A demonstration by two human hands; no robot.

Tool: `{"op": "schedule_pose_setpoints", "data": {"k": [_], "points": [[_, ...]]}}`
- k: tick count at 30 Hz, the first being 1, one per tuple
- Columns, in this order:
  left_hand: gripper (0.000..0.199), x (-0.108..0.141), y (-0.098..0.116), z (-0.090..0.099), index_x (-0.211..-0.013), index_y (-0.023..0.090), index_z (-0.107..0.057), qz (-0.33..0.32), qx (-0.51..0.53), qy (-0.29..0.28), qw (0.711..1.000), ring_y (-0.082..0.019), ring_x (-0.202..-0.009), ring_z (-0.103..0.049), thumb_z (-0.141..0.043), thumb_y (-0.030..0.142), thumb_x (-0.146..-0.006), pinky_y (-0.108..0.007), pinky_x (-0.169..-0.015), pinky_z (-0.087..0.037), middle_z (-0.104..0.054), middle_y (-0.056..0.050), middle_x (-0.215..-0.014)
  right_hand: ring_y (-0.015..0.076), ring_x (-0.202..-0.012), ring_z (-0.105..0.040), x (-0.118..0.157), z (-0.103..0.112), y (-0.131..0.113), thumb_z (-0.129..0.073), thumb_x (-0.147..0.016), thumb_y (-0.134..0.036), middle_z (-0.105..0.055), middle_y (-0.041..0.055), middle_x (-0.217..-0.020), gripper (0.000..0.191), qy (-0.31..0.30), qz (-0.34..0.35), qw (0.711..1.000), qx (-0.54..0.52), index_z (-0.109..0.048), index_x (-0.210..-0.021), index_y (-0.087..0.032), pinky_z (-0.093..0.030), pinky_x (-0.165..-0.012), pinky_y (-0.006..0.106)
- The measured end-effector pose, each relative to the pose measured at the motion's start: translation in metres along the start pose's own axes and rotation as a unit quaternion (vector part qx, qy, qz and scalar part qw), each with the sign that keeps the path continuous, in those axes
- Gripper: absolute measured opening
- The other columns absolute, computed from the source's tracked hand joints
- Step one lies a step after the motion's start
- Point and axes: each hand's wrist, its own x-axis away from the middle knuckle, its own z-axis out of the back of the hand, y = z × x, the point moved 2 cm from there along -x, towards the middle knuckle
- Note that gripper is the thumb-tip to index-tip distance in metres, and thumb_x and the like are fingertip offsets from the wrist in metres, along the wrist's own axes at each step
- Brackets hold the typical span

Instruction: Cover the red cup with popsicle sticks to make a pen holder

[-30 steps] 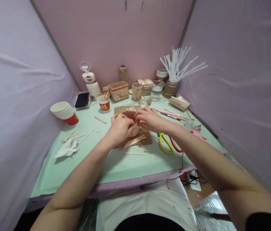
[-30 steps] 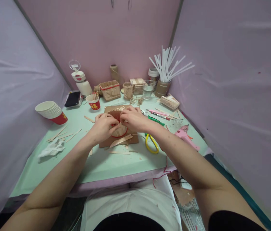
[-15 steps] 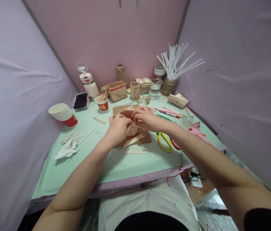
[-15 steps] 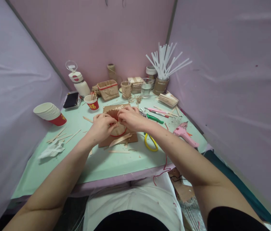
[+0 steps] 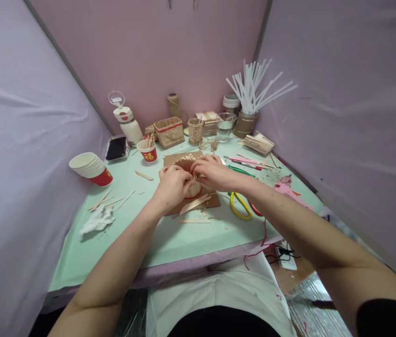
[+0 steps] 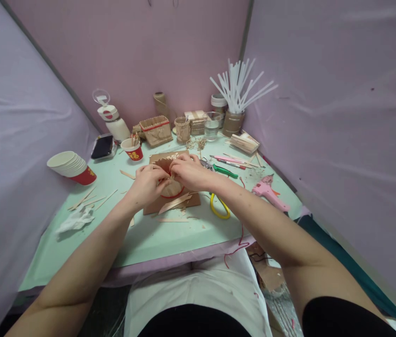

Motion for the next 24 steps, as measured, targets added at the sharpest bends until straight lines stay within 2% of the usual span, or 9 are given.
{"op": "schedule_pose_setpoints", "data": {"k": [7, 15, 18, 22, 24], "points": [[0.024, 0.000, 0.004, 0.004, -0.071, 0.020, -0.068, -0.010, -0.024, -0.025, 0.999, -0.025, -0.096, -0.055, -0.046, 0.024, -0.081, -0.046, -0.090, -0.032, -0.070, -0.005, -0.081, 0.0247, -0.111, -0.041, 0.001, 0.000, 0.001, -0.052, -0.084, -0.014, -0.065, 0.0038, -0.110, 0.013, 0.015, 0.003, 1.000, 0.000, -0.064, -0.083, -0.018, -0.023, -0.093, 0.041], [0.030, -0.006, 0.012, 0.009, -0.064, 0.020, -0.067, -0.005, -0.048, -0.020, 0.999, -0.023, -0.079, -0.058, -0.044, 0.026, -0.082, -0.044, -0.085, -0.035, -0.067, -0.005, -0.066, 0.0230, -0.107, -0.043, 0.005, -0.006, 0.005, -0.052, -0.083, -0.013, -0.064, 0.0045, -0.103, 0.012, 0.060, 0.004, 0.998, 0.010, -0.062, -0.085, -0.020, -0.024, -0.093, 0.039], [0.030, -0.008, 0.011, 0.007, -0.067, 0.021, -0.069, 0.003, -0.056, -0.016, 0.998, -0.025, -0.082, -0.058, -0.045, 0.028, -0.083, -0.044, -0.083, -0.036, -0.068, -0.006, -0.068, 0.0235, -0.108, -0.043, 0.012, -0.001, 0.001, -0.054, -0.082, -0.015, -0.061, 0.0056, -0.105, 0.012, 0.078, -0.018, 0.997, -0.001, -0.059, -0.092, -0.020, -0.027, -0.092, 0.038], [0.026, -0.009, 0.011, 0.006, -0.069, 0.022, -0.070, 0.004, -0.057, -0.010, 0.998, -0.026, -0.085, -0.059, -0.047, 0.028, -0.082, -0.043, -0.083, -0.035, -0.069, -0.006, -0.069, 0.0240, -0.114, -0.042, 0.025, 0.002, -0.002, -0.056, -0.080, -0.013, -0.054, 0.0073, -0.121, 0.030, 0.150, -0.064, 0.986, -0.021, -0.053, -0.109, -0.021, -0.030, -0.094, 0.037], [0.027, -0.010, 0.011, 0.005, -0.069, 0.022, -0.070, 0.004, -0.060, -0.008, 0.998, -0.025, -0.085, -0.059, -0.047, 0.027, -0.082, -0.042, -0.082, -0.035, -0.069, -0.006, -0.069, 0.0241, -0.112, -0.044, 0.032, -0.003, -0.001, -0.056, -0.080, -0.013, -0.054, 0.0088, -0.120, 0.032, 0.177, -0.109, 0.978, -0.022, -0.052, -0.111, -0.020, -0.032, -0.092, 0.037]]}}
